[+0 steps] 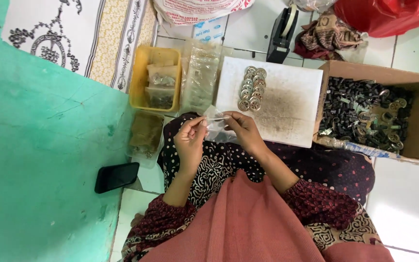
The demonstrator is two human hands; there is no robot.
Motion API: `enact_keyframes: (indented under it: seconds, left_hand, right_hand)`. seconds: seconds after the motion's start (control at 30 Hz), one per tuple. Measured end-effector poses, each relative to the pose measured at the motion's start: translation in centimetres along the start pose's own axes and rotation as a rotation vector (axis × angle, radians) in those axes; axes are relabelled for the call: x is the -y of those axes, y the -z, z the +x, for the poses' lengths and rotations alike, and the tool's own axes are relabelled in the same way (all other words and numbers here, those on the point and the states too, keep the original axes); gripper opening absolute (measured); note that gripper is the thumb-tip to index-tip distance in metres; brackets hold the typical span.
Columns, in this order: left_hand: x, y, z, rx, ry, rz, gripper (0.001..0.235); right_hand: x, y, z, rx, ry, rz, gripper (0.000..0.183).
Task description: The person sits on the floor and sorts small metal buttons from a cardboard box onto a white board. They then place the sorted buttons into a small plastic bag, seal it, and set it aside. The person repeats the sorting process with more buttons from the box.
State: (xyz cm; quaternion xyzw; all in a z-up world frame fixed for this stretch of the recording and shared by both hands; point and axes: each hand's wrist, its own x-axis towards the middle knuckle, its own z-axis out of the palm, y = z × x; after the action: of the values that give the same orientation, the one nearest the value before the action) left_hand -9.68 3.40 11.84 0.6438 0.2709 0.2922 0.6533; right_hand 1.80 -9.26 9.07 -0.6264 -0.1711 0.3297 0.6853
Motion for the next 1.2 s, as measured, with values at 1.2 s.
enact_keyframes:
  seconds: [1.2]
  left_hand:
    - [1.2, 1.6, 3.0, 0.284, -0.219, 0.548, 0.039]
  right_hand:
    - [-1.6, 9.3, 3.4, -0.133, 0.163, -1.069, 0.041]
